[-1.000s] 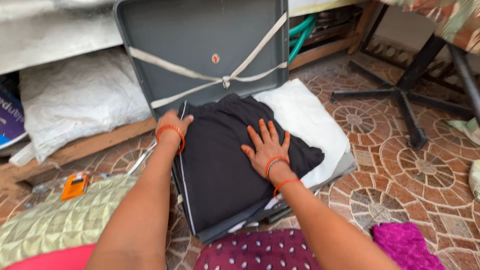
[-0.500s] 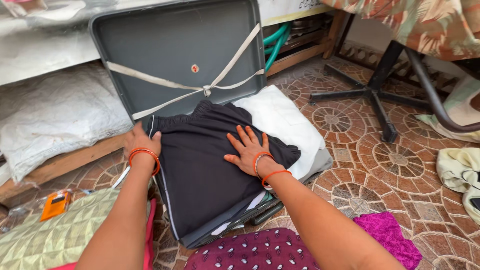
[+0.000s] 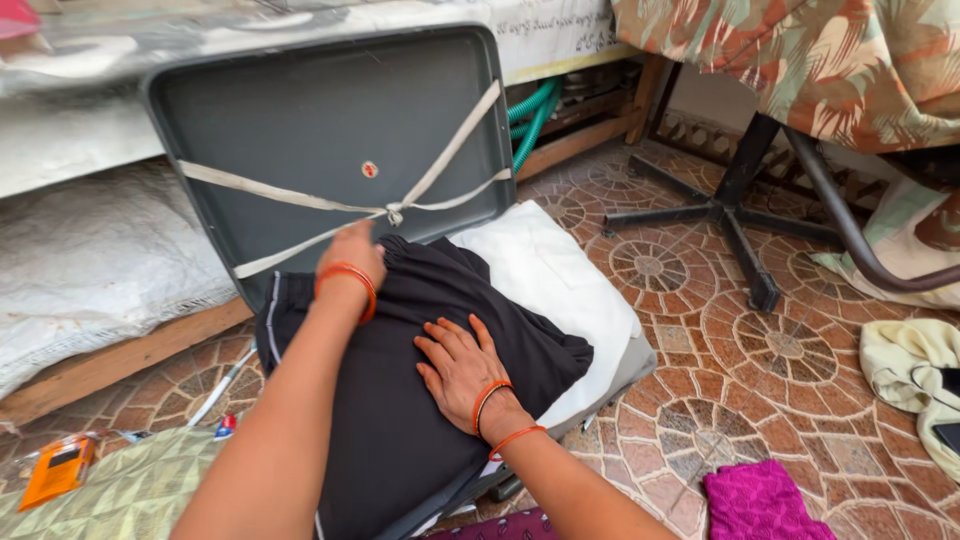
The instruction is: The person packs a suitcase with clothes and objects, then picks up a phone from the floor and wipes its screen with a cloth.
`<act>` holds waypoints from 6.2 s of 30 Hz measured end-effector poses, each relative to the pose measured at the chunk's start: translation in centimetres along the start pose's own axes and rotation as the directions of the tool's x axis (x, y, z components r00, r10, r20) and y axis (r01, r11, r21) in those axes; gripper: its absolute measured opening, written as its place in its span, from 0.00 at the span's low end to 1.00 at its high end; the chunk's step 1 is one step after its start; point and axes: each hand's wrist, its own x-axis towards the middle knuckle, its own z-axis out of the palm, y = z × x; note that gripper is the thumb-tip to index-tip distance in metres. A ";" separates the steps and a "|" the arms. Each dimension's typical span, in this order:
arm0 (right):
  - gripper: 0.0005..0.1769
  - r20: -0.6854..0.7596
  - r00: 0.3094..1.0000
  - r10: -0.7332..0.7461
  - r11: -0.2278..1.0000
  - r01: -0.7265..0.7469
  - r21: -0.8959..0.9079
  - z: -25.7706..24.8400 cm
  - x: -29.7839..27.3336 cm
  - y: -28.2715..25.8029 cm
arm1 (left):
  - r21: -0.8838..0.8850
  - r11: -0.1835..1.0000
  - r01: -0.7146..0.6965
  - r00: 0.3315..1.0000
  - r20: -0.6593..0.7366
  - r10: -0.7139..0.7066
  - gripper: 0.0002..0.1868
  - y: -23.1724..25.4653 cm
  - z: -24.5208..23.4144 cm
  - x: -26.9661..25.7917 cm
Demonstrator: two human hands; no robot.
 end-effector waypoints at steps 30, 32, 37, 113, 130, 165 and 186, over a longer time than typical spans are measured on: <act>0.27 0.128 0.970 0.206 0.977 -0.196 -0.083 -0.4 0.2 -0.8 | -0.118 0.938 -0.326 0.884 -0.388 0.259 0.11 -0.4 1.5 -9.5; 0.27 0.135 0.970 0.204 0.977 -0.193 -0.092 -0.5 0.3 -0.8 | -0.103 0.969 -0.224 0.937 -0.297 0.185 0.07 -0.9 1.3 -9.8; 0.26 0.146 0.971 0.192 0.977 -0.174 -0.125 -0.7 0.8 -1.0 | 0.095 0.991 0.090 0.962 -0.267 -0.061 0.10 -2.6 1.7 -10.0; 0.09 0.055 0.158 0.986 0.054 -0.608 0.792 -9.2 -24.2 34.7 | 0.004 0.932 -0.363 0.799 0.516 0.309 0.36 15.7 17.2 -6.9; 0.14 -0.215 0.027 0.976 0.019 -0.999 -0.036 -21.2 -48.4 60.7 | 0.077 0.912 -0.402 0.916 0.032 0.401 0.27 19.3 18.9 -8.5; 0.41 -0.006 -0.089 0.996 -0.086 -0.940 -0.329 -21.8 -46.5 56.5 | -0.285 0.560 -0.778 0.232 0.698 0.678 0.40 68.1 41.1 -23.9; 0.13 -0.004 0.082 0.997 0.078 -0.961 -0.266 -18.3 -44.4 42.8 | -0.256 0.617 -0.744 0.188 0.806 0.561 0.50 58.3 29.2 -28.5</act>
